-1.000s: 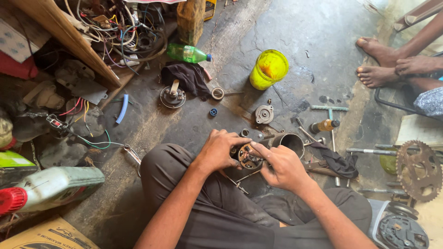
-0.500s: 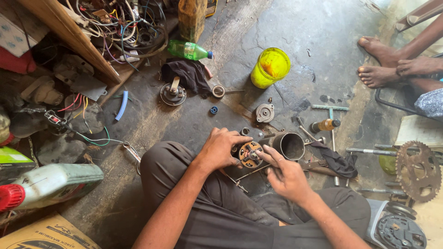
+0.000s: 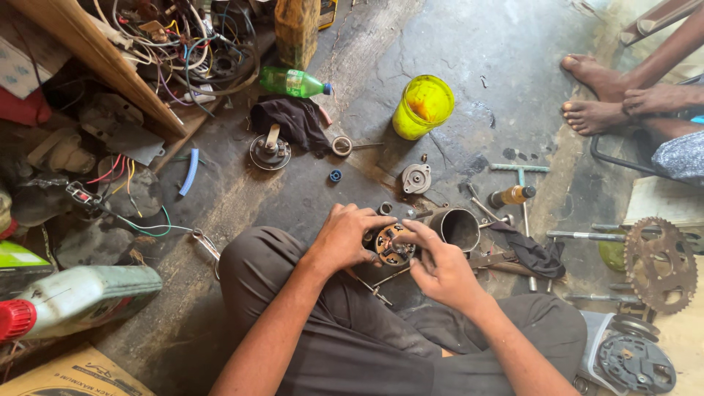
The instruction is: The person sits on the workshop floor and disassembles a motorcycle starter motor in their lap. They use a long rod and hammer to tap the housing, pull off the end cap, remove the armature and brush plate, use pliers on a part, and reach into a yellow cup for a small item.
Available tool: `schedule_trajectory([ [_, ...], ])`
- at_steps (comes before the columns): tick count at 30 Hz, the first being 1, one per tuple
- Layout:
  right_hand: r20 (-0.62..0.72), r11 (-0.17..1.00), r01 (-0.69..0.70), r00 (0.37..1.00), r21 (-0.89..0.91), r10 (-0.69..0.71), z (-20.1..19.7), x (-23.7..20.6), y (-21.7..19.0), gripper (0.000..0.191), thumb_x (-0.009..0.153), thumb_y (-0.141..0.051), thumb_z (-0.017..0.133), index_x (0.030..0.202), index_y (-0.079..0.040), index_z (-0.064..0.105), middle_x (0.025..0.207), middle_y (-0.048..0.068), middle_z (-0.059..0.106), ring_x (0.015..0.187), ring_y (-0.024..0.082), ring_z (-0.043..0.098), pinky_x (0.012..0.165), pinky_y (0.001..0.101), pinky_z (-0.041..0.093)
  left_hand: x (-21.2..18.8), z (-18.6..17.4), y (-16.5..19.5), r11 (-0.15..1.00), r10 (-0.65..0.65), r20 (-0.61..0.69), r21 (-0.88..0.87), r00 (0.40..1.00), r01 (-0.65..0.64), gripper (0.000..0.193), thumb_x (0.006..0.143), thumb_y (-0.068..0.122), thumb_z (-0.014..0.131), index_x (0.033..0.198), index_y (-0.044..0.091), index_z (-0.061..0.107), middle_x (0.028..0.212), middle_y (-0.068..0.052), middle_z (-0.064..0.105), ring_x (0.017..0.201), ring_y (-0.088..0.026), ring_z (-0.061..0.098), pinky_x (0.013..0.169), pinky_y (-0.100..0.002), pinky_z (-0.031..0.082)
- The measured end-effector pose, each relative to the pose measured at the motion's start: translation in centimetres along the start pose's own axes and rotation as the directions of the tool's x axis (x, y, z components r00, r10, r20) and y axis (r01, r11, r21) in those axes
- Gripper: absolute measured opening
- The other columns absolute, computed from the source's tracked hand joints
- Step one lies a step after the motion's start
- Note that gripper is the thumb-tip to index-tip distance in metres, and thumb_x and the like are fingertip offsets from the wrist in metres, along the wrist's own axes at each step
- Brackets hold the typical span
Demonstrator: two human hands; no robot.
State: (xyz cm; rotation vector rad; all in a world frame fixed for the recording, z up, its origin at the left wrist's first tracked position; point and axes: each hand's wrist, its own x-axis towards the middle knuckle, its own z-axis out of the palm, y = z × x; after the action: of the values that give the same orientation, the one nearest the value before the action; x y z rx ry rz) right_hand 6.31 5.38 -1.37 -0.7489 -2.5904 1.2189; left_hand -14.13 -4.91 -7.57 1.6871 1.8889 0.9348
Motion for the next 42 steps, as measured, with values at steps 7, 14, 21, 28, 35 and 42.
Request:
schedule_trajectory([
  [7,0.090,0.851,0.437,0.898,-0.292,-0.430,-0.3,1.6,-0.1,0.078,0.075,-0.001,0.066,0.150,-0.010,0.048,0.095,0.005,0.068,0.069,0.020,0.058,0.066,0.0337,0.048,-0.1,0.0,-0.1,0.999,0.012,0.010,0.035,1.000,-0.012,0.082,0.051,0.023,0.094,0.129,0.026,0.070,0.109,-0.001,0.071,0.104,-0.030,0.063,0.092,-0.044,0.043],
  [14,-0.108,0.988,0.156,0.982,-0.019,-0.157,-0.5,0.8,0.1,0.072,0.078,0.007,0.059,0.146,-0.005,0.043,0.107,0.005,0.080,0.049,0.014,0.049,0.050,0.0282,0.046,-0.1,0.0,-0.2,1.000,0.016,-0.027,0.005,1.000,-0.015,0.078,0.052,0.025,0.095,0.126,0.026,0.071,0.108,-0.001,0.072,0.102,-0.029,0.064,0.092,-0.044,0.043],
  [21,-0.141,0.950,0.295,0.941,-0.105,-0.308,0.4,-0.3,0.7,0.065,0.081,0.009,0.059,0.144,-0.004,0.050,0.113,0.005,0.078,0.061,0.012,0.057,0.059,0.0264,0.050,0.0,-0.2,0.2,1.000,-0.002,0.010,0.005,1.000,0.002,0.085,0.048,0.027,0.096,0.128,0.026,0.070,0.109,-0.001,0.072,0.103,-0.029,0.063,0.090,-0.044,0.043],
  [28,-0.200,0.894,0.343,0.891,-0.290,-0.407,0.8,-1.3,1.0,0.060,0.080,0.006,0.064,0.138,-0.006,0.057,0.107,0.003,0.078,0.063,0.017,0.058,0.062,0.0312,0.050,0.0,-0.3,0.5,1.000,0.011,-0.007,-0.004,1.000,-0.011,0.084,0.048,0.028,0.096,0.128,0.025,0.070,0.110,-0.001,0.072,0.103,-0.029,0.063,0.091,-0.044,0.043],
  [35,-0.258,0.871,0.345,0.858,-0.350,-0.444,1.4,-2.5,1.3,0.056,0.080,0.006,0.064,0.136,0.007,0.055,0.117,0.006,0.077,0.065,0.020,0.061,0.063,0.0331,0.051,0.0,-0.2,0.6,1.000,0.016,-0.013,0.003,1.000,-0.016,0.083,0.048,0.027,0.096,0.127,0.025,0.071,0.110,-0.001,0.072,0.103,-0.029,0.063,0.090,-0.044,0.044],
  [42,-0.330,0.932,0.233,0.888,-0.278,-0.320,1.9,-2.8,0.6,0.056,0.079,0.006,0.065,0.134,0.004,0.056,0.113,0.007,0.080,0.055,0.018,0.055,0.054,0.0320,0.048,0.0,-0.2,0.5,1.000,0.019,-0.006,0.017,1.000,-0.019,0.081,0.051,0.024,0.095,0.129,0.025,0.071,0.110,-0.001,0.072,0.103,-0.029,0.063,0.091,-0.044,0.044],
])
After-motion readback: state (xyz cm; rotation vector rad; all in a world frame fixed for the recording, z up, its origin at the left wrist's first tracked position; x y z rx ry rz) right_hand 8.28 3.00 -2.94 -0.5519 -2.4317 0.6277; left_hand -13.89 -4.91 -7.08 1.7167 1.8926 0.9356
